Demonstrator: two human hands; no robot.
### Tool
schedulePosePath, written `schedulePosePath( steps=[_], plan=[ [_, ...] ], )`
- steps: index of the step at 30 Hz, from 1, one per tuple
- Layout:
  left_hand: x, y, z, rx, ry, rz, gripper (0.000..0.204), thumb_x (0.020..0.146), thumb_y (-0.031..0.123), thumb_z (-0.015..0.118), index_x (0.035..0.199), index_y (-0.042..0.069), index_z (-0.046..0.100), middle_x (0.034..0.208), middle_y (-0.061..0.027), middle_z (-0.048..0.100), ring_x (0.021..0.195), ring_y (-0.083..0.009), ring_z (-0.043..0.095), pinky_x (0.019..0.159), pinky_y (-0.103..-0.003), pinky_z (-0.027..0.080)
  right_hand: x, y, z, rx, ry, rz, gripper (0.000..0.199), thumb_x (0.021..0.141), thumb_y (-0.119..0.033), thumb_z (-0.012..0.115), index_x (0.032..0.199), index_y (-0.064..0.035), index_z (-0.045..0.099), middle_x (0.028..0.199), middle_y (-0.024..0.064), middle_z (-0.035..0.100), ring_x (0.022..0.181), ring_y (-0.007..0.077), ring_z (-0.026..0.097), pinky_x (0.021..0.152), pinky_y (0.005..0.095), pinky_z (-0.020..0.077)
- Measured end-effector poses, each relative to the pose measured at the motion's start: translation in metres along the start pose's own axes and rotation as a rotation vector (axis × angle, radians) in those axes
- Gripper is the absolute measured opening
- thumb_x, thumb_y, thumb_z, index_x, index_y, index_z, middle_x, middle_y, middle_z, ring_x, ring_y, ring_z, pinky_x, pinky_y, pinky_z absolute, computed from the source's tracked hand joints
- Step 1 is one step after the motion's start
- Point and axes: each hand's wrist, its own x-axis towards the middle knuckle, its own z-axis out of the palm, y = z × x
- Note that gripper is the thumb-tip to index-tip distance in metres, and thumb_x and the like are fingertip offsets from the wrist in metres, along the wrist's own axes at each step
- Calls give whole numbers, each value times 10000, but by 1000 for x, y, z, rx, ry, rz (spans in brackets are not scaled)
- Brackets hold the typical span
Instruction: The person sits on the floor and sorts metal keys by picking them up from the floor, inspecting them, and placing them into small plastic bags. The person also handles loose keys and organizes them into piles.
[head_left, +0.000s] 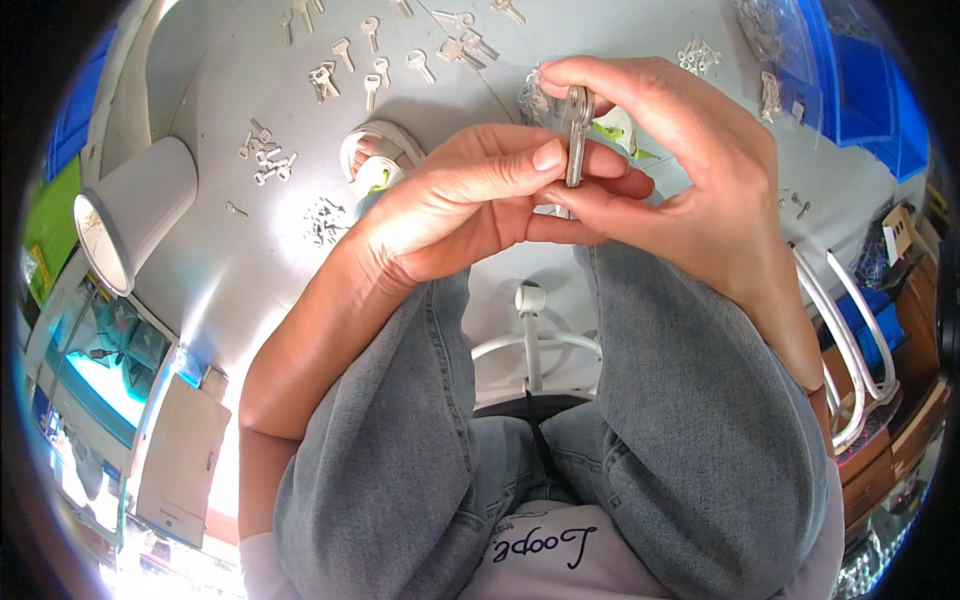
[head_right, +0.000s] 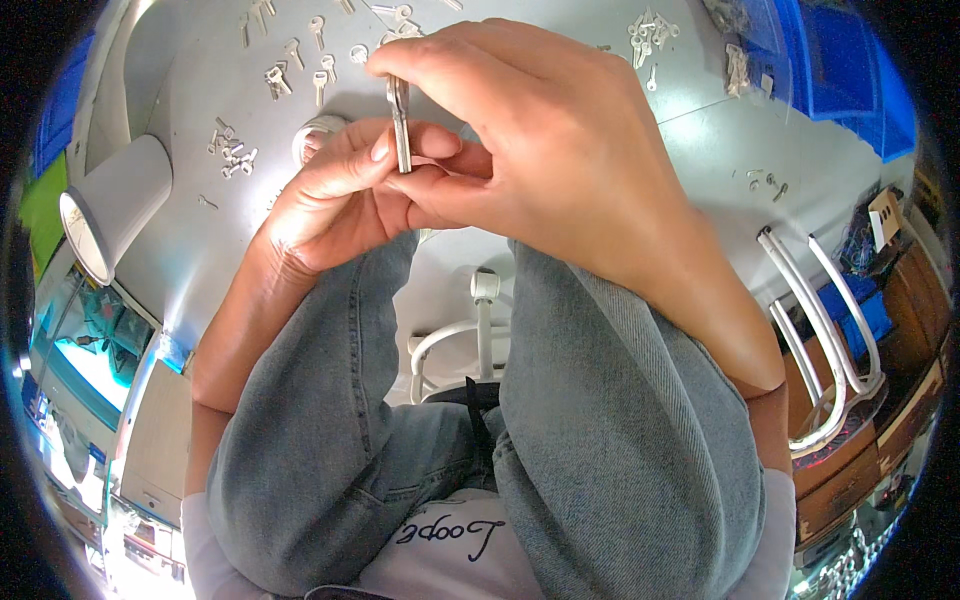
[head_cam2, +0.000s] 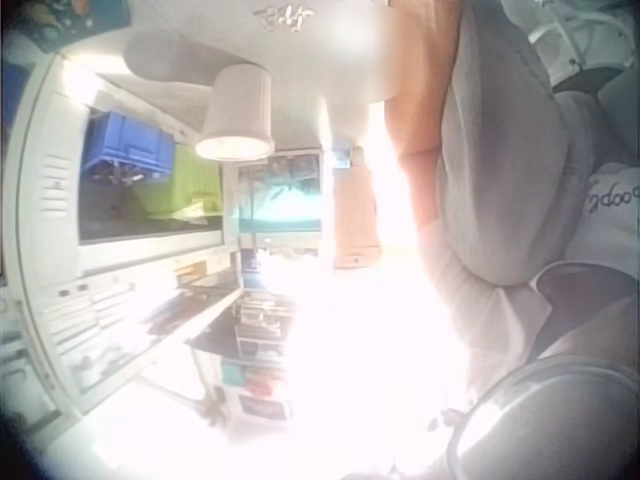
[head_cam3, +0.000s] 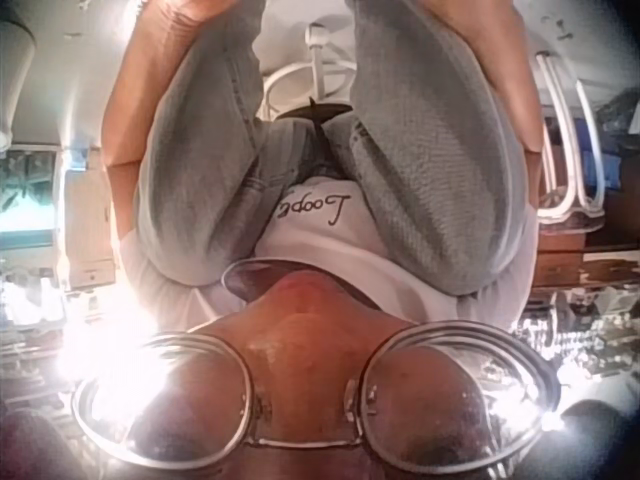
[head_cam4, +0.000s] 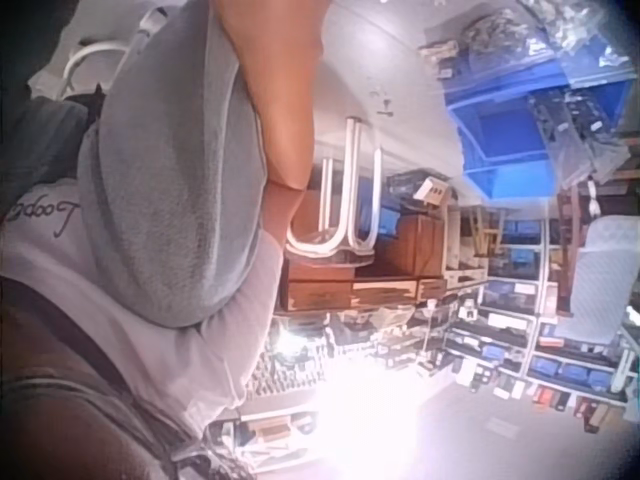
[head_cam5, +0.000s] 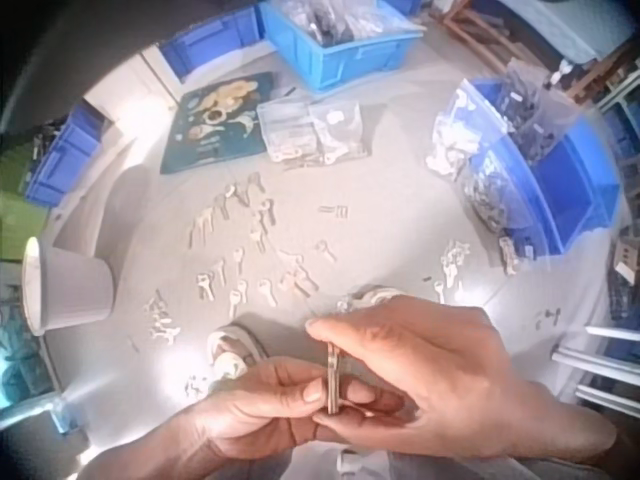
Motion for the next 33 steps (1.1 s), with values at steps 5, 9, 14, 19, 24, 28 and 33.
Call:
schedulePosePath(
  steps=[5,9,14,19,24,28,33],
  plan=[
    [1,2,9,196,198,49,324,822,207,566,1022,-48,561,996,-155,588,943,-224,570,848,-356,450,0,1,-2,-163,30,-76,431,563,-7,692,977,-60,587,898,65,612,805,207,601,682,286,492],
    [3,1,14,336,262,151,268,811,144,576,972,-70,578,916,-157,612,856,-205,601,781,-304,487,-1,1,0,-171,38,-71,431,557,6,686,972,-58,587,899,70,613,810,212,602,684,290,493],
    [4,0,18,363,310,182,267,816,141,565,967,-78,577,894,-161,615,837,-196,604,770,-290,491,-1,3,1,-141,63,-68,436,556,11,684,976,-59,588,903,73,612,808,210,602,680,288,494],
    [4,2,20,410,369,200,272,819,164,563,944,-76,587,883,-155,619,823,-185,607,741,-274,493,-2,2,1,-122,39,-56,437,565,8,687,985,-63,589,904,72,612,803,200,603,673,279,492],
    [2,2,20,496,412,170,376,840,276,486,948,-72,576,914,-167,607,874,-224,592,761,-332,473,-2,2,2,-75,-1,-2,440,572,-15,699,995,-63,586,909,68,610,804,189,600,678,271,487],
    [4,1,18,334,479,133,540,858,382,328,1011,-89,544,973,-205,583,925,-284,567,865,-405,409,-5,5,3,-49,8,56,448,582,-28,706,1011,-65,582,924,61,610,824,169,597,707,265,480],
    [0,5,15,345,342,121,368,873,260,439,985,-79,531,990,-175,573,981,-241,552,869,-369,425,-9,15,6,16,9,62,455,593,-49,717,1026,-59,578,943,65,608,866,160,588,737,265,474]
  ],
)
